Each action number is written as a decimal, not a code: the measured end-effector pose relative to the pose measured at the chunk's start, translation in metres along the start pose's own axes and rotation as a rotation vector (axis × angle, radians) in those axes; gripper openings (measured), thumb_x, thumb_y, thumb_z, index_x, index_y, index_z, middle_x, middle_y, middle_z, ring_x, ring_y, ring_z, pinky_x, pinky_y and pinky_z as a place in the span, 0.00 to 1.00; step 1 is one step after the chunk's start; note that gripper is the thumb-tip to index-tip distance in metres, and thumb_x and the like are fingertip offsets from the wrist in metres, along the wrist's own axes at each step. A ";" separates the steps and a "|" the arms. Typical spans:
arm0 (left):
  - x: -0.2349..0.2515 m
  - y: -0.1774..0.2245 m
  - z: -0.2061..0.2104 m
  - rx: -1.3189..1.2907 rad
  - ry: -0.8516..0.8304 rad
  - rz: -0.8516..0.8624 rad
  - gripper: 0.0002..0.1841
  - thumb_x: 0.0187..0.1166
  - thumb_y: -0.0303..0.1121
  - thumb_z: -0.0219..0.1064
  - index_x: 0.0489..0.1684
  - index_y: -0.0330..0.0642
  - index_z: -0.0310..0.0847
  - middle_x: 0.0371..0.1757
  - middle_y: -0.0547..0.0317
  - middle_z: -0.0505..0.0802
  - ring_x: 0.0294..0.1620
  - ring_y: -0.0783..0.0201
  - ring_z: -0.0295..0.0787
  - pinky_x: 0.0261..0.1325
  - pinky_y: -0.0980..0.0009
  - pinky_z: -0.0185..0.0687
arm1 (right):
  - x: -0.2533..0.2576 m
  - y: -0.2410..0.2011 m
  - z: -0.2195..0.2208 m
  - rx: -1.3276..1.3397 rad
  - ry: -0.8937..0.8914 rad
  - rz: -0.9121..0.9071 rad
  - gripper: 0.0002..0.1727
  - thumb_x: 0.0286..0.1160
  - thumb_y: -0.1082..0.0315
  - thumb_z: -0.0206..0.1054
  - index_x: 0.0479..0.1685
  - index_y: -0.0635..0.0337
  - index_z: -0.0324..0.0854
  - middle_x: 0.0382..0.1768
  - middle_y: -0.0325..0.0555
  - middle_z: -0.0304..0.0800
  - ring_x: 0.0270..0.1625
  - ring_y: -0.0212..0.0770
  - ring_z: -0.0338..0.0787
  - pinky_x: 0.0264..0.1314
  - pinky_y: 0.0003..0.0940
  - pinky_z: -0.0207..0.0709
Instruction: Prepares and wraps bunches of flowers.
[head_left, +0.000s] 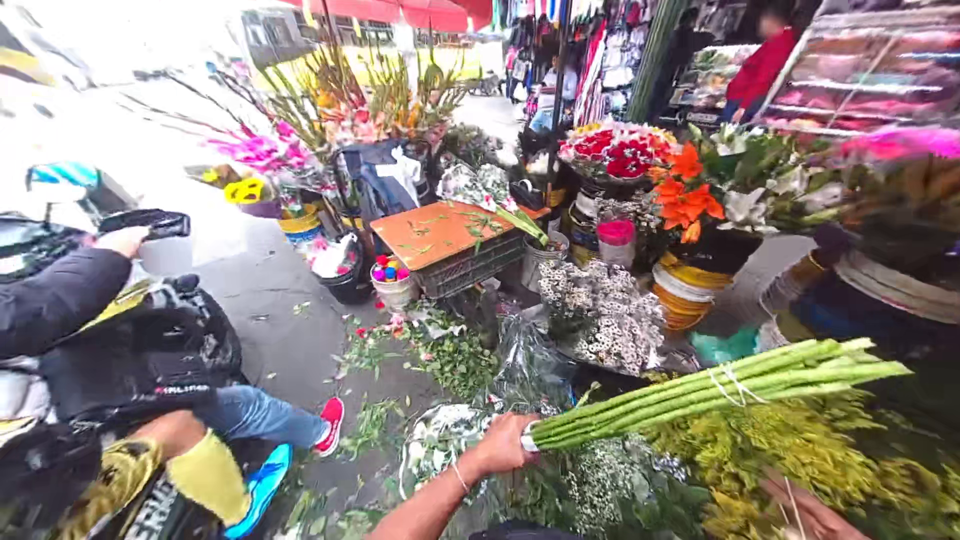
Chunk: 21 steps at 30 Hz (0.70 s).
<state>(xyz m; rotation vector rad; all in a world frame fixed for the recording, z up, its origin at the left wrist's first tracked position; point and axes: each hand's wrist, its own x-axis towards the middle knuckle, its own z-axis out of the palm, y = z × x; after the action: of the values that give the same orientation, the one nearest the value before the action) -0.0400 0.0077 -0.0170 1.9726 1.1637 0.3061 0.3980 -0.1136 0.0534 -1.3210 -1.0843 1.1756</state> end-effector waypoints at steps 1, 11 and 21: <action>-0.005 -0.010 -0.006 0.002 0.015 -0.012 0.25 0.71 0.39 0.76 0.65 0.36 0.84 0.56 0.37 0.93 0.62 0.39 0.89 0.70 0.36 0.77 | 0.019 -0.017 0.005 -0.016 0.024 -0.038 0.34 0.66 0.76 0.68 0.79 0.64 0.70 0.77 0.41 0.81 0.71 0.31 0.85 0.67 0.27 0.82; -0.046 -0.065 -0.028 0.040 0.090 -0.012 0.23 0.71 0.40 0.74 0.59 0.32 0.84 0.50 0.36 0.94 0.57 0.39 0.91 0.65 0.37 0.78 | 0.080 -0.168 0.117 -0.323 -0.310 -0.539 0.56 0.40 0.48 0.91 0.82 0.42 0.70 0.80 0.38 0.72 0.75 0.44 0.83 0.63 0.37 0.91; -0.087 -0.056 -0.005 0.154 0.052 -0.050 0.23 0.69 0.35 0.75 0.62 0.33 0.84 0.53 0.36 0.93 0.60 0.38 0.90 0.68 0.36 0.75 | 0.003 -0.201 0.093 -0.810 -0.633 -0.584 0.47 0.57 0.46 0.84 0.80 0.61 0.76 0.73 0.57 0.83 0.69 0.47 0.88 0.68 0.42 0.87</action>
<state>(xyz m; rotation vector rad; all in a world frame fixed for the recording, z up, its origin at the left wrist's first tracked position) -0.1255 -0.0467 -0.0393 2.0755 1.3009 0.2493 0.3069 -0.0839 0.2533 -1.0540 -2.3949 0.7133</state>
